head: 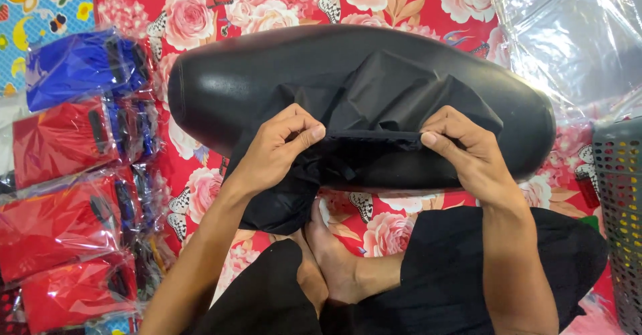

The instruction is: Fitting a black elasticized fabric cover onto a motorcycle seat.

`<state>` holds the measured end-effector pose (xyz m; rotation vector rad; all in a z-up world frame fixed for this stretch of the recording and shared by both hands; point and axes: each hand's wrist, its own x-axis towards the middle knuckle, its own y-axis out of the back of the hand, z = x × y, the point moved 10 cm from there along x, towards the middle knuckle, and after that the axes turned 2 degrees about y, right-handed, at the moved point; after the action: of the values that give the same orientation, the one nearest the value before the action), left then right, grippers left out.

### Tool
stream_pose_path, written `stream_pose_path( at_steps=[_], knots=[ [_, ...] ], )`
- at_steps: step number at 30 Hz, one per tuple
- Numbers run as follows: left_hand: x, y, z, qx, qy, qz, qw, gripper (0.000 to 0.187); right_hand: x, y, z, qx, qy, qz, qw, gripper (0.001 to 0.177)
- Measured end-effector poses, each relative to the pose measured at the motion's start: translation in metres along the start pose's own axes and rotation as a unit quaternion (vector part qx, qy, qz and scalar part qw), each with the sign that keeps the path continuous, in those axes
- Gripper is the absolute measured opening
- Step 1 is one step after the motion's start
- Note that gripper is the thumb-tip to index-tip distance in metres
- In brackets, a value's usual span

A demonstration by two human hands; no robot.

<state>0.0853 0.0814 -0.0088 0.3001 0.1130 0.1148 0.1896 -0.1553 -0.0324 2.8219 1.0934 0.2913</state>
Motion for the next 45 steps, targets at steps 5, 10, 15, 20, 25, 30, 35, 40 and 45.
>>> stream_pose_path(
  at_steps=[5, 10, 15, 20, 25, 30, 35, 40, 45],
  knots=[
    [-0.002, 0.002, 0.005, -0.006, 0.008, 0.002, 1.000, 0.025, 0.000, -0.003, 0.003, 0.012, 0.000, -0.004, 1.000, 0.018],
    [-0.010, -0.007, 0.021, 0.024, -0.054, -0.012, 0.998, 0.010, 0.001, -0.007, -0.012, 0.004, 0.032, 0.001, 0.999, 0.008],
    [-0.024, -0.014, 0.042, 0.158, -0.167, 0.038, 0.973, 0.012, 0.000, -0.009, -0.043, -0.041, 0.103, 0.036, 0.993, 0.018],
    [-0.034, -0.034, 0.080, 0.308, -0.295, 0.098, 0.899, 0.025, -0.023, -0.012, -0.079, -0.250, 0.298, 0.193, 0.901, 0.014],
    [-0.040, -0.045, 0.099, 0.353, -0.361, 0.158, 0.849, 0.029, -0.041, -0.026, -0.096, -0.245, 0.423, 0.209, 0.847, 0.011],
    [-0.044, -0.047, 0.115, 0.413, -0.430, 0.212, 0.775, 0.004, -0.043, -0.036, -0.102, -0.250, 0.456, 0.202, 0.830, 0.009],
    [-0.052, -0.030, 0.105, 0.349, -0.450, 0.222, 0.792, 0.013, -0.041, -0.025, -0.110, -0.345, 0.447, 0.239, 0.790, 0.021],
    [-0.060, -0.020, 0.098, 0.345, -0.434, 0.195, 0.809, 0.017, -0.040, -0.016, -0.097, -0.387, 0.416, 0.225, 0.792, 0.023],
    [-0.061, -0.017, 0.097, 0.361, -0.427, 0.153, 0.815, 0.018, -0.044, -0.004, -0.090, -0.413, 0.382, 0.224, 0.796, 0.030]
  ],
)
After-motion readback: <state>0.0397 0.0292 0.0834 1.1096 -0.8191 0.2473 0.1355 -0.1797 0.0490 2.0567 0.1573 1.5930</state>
